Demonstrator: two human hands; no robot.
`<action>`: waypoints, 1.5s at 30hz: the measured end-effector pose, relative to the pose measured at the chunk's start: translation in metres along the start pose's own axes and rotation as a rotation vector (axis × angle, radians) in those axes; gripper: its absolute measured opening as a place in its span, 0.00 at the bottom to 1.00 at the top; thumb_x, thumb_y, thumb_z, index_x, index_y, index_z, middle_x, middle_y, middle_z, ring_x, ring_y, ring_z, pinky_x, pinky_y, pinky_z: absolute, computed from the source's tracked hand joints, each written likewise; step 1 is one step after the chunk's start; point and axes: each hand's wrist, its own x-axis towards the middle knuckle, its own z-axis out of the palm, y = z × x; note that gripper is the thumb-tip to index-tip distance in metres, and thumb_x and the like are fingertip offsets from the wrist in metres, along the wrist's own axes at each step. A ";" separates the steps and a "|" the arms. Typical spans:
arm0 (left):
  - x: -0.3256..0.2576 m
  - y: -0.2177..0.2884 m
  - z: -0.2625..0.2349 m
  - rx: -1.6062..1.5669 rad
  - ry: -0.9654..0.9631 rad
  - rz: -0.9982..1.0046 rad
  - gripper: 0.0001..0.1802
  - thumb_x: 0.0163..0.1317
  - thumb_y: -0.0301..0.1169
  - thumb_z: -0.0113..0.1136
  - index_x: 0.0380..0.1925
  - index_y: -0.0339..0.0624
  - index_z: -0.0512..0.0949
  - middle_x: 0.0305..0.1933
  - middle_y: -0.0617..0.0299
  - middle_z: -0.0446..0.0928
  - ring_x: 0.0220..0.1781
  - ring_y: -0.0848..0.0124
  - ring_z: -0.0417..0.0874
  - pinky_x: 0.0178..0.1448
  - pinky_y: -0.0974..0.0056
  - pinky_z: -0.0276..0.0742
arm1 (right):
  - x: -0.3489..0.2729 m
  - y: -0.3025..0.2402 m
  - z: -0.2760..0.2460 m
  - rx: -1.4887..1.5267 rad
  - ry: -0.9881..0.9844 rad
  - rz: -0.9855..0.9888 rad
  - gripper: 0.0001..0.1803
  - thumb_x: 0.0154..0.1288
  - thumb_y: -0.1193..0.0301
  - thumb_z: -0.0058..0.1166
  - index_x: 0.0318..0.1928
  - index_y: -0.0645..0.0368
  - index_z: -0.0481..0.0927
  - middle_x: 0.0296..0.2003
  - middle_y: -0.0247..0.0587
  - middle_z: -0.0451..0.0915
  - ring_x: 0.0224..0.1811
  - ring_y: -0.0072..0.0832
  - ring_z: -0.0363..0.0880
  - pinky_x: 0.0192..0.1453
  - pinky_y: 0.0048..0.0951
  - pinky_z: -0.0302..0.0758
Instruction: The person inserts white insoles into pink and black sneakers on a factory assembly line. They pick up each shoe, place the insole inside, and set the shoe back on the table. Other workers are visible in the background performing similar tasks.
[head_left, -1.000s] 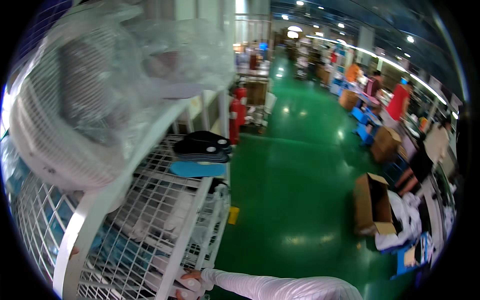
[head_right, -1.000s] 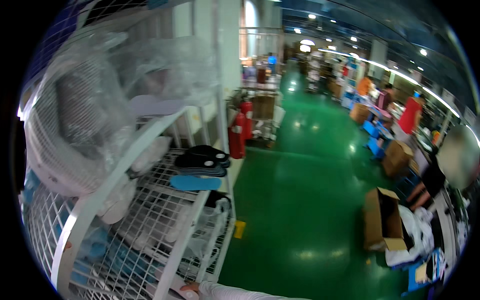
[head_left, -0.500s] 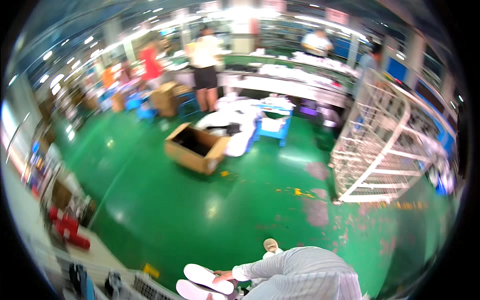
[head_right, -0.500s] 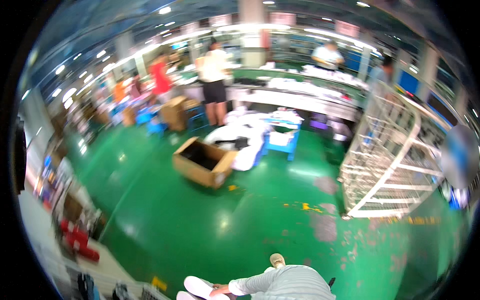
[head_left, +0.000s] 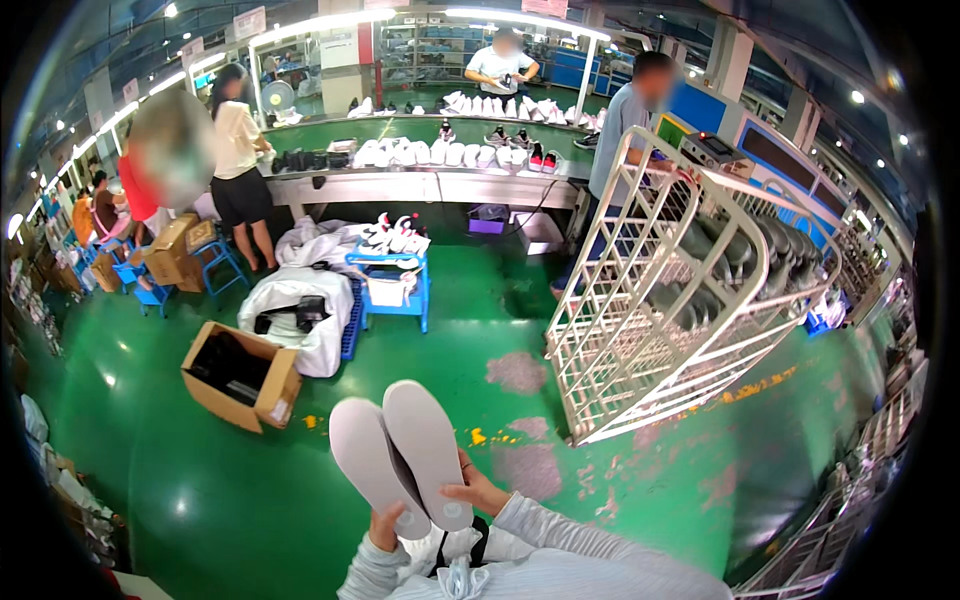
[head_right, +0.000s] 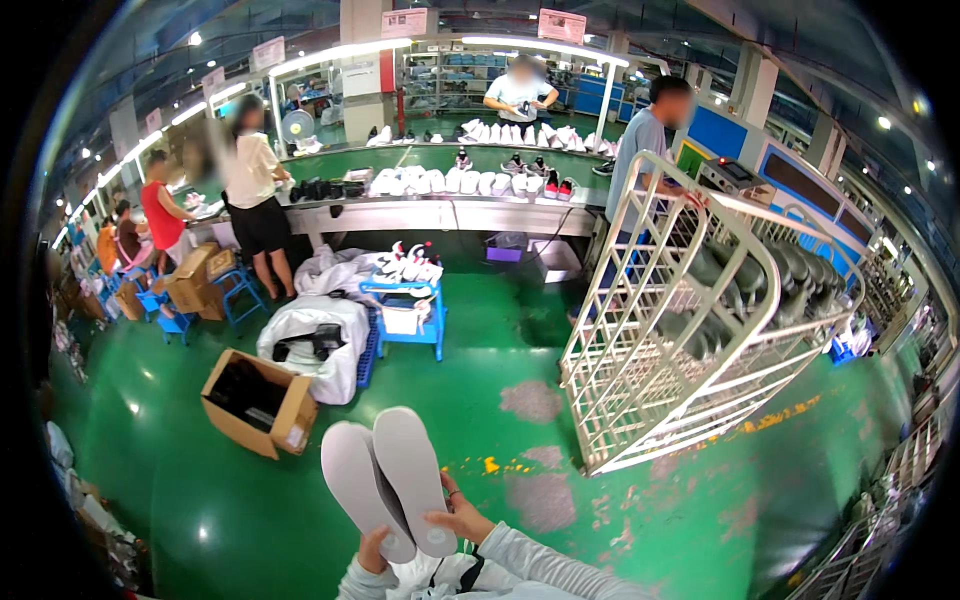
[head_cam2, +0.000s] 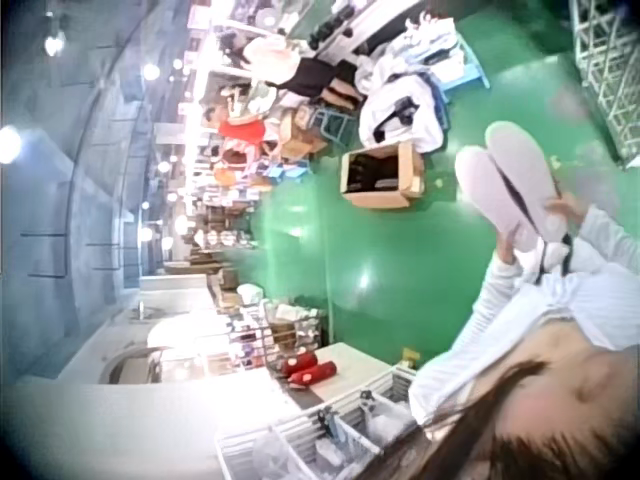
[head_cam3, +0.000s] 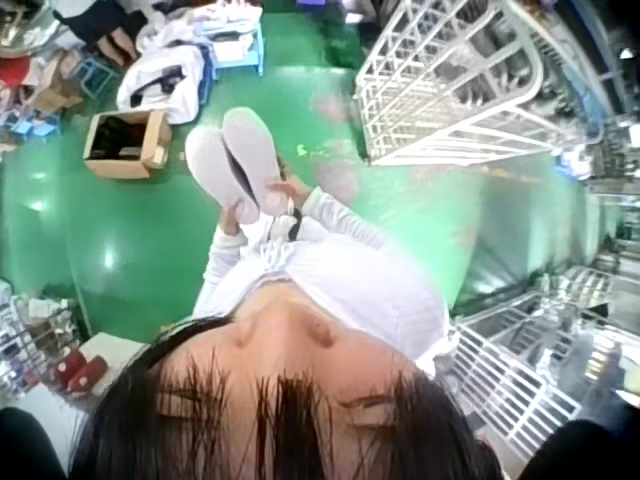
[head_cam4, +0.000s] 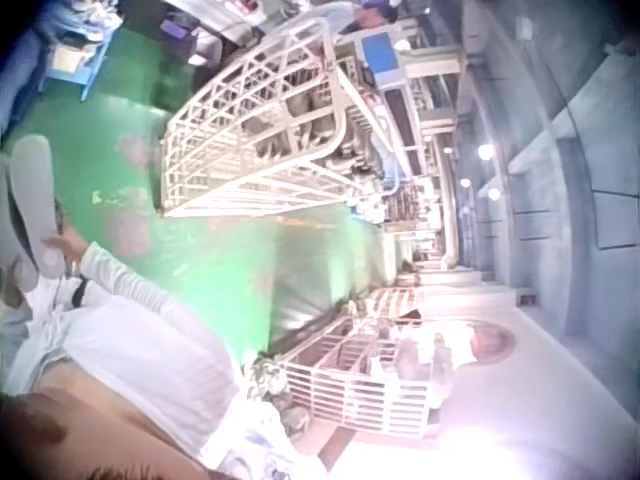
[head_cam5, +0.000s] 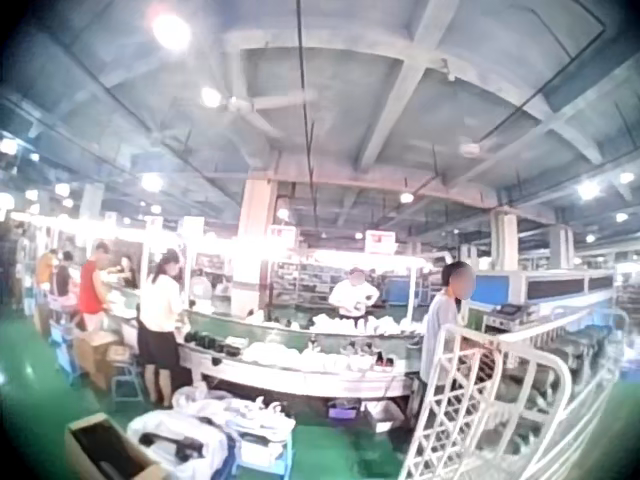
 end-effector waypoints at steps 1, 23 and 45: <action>0.032 -0.003 0.010 -0.018 -0.007 -0.007 0.25 0.44 0.31 0.50 0.45 0.36 0.62 0.42 0.55 0.67 0.43 0.65 0.69 0.46 0.63 0.65 | 0.013 -0.025 -0.013 -0.027 0.059 -0.006 0.45 0.44 0.69 0.57 0.59 0.57 0.41 0.52 0.41 0.57 0.49 0.28 0.63 0.52 0.27 0.61; 0.739 -0.052 0.298 0.234 -0.807 -0.239 0.43 0.42 0.34 0.56 0.56 0.38 0.44 0.52 0.56 0.58 0.53 0.67 0.59 0.55 0.66 0.56 | 0.405 -0.322 -0.387 0.232 0.807 -0.264 0.32 0.46 0.74 0.47 0.55 0.58 0.53 0.46 0.39 0.64 0.47 0.28 0.63 0.49 0.26 0.61; 1.327 -0.090 0.469 -0.026 -0.594 -0.192 0.36 0.42 0.32 0.51 0.54 0.38 0.50 0.50 0.55 0.60 0.50 0.67 0.62 0.53 0.68 0.58 | 0.892 -0.464 -0.737 0.202 1.050 -0.470 0.30 0.47 0.68 0.49 0.52 0.60 0.56 0.44 0.39 0.65 0.46 0.27 0.63 0.49 0.26 0.62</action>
